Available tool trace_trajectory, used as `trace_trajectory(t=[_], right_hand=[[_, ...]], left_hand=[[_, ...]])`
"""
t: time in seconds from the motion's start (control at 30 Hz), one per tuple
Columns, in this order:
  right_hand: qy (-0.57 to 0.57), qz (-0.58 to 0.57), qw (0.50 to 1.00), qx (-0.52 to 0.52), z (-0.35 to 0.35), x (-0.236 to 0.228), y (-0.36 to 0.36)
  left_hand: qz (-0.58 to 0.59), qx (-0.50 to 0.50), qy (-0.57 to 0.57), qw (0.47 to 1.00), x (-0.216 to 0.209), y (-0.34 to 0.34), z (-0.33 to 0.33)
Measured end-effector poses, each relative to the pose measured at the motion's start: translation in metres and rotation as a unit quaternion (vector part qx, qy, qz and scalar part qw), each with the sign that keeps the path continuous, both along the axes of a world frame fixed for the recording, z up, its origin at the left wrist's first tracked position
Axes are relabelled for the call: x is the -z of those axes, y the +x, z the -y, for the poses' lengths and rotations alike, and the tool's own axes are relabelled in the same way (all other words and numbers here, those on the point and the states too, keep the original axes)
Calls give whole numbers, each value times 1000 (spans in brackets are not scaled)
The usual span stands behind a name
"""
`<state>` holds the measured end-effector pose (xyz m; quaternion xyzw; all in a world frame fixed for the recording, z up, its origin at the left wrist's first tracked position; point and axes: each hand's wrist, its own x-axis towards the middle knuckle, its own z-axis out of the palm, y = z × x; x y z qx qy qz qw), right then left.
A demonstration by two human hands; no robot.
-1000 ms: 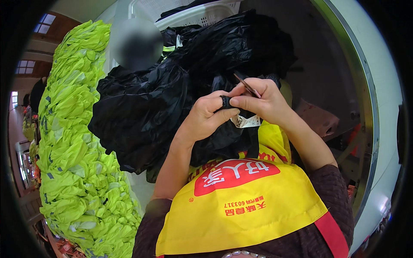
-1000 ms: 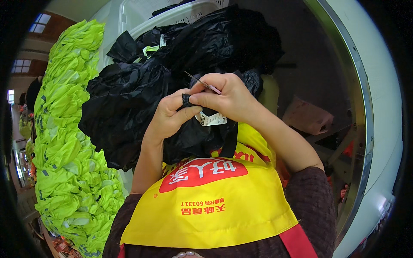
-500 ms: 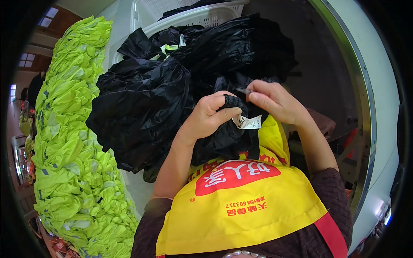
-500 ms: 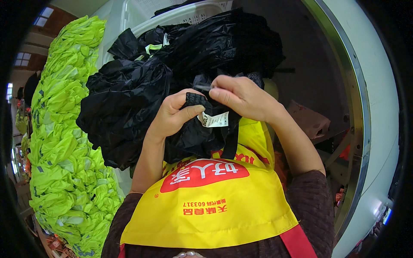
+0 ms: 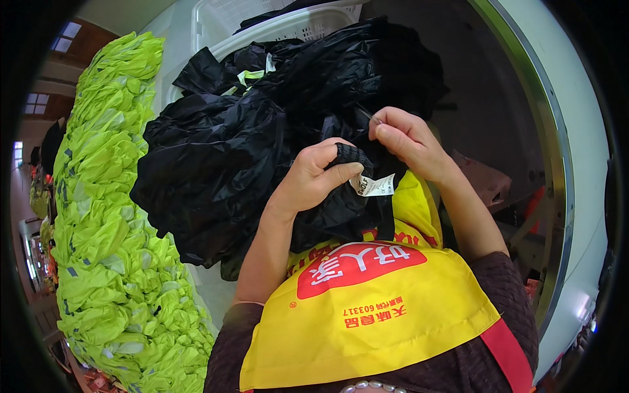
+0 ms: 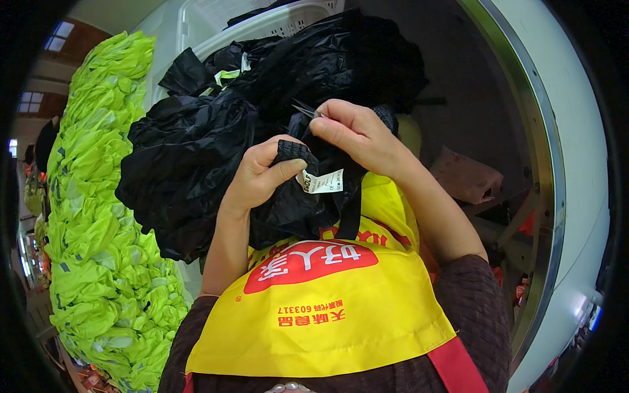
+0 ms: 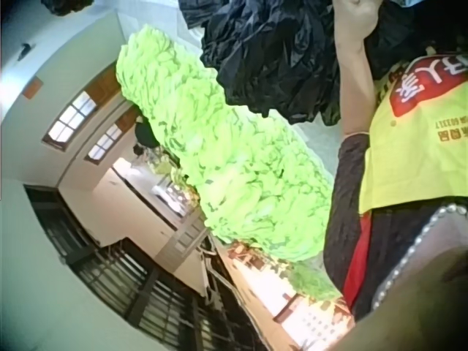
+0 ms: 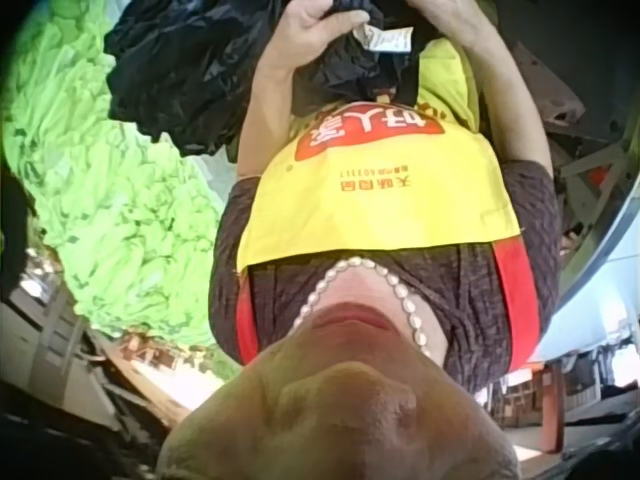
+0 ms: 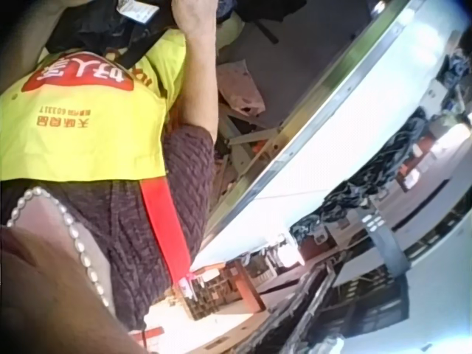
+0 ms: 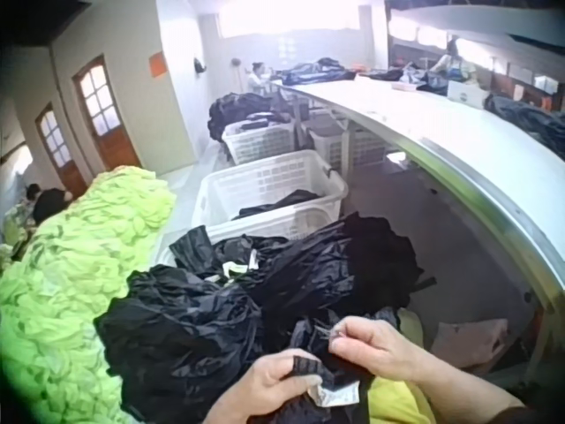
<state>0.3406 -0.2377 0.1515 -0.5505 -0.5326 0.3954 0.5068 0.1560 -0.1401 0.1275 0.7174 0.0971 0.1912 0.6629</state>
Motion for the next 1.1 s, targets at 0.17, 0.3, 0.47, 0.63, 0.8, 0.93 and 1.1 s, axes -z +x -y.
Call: trace_trajectory(t=[0.17,0.3,0.47,0.63,0.8,0.93,1.1], right_hand=[[77,63,995,2,-2,-4,-25],[174,178,965,78,-5,2,-40],[198,200,951,131,1,6,-49],[230,268,926,134,-2,4,-49],[227,309,916,119,-3,1,-49],[219,321,916,97,0,-1,-51],[154,252,954,48,-6,-8,-50]], left_hand=[[-27,-12,23,999,-9,1,5],[-17,-52,83,995,-7,-8,6],[5,-44,92,995,-8,-7,7],[25,-45,19,999,6,-7,7],[23,-42,-29,998,5,-11,9],[38,-49,17,998,6,-15,11],[40,-90,75,992,-1,-18,9]])
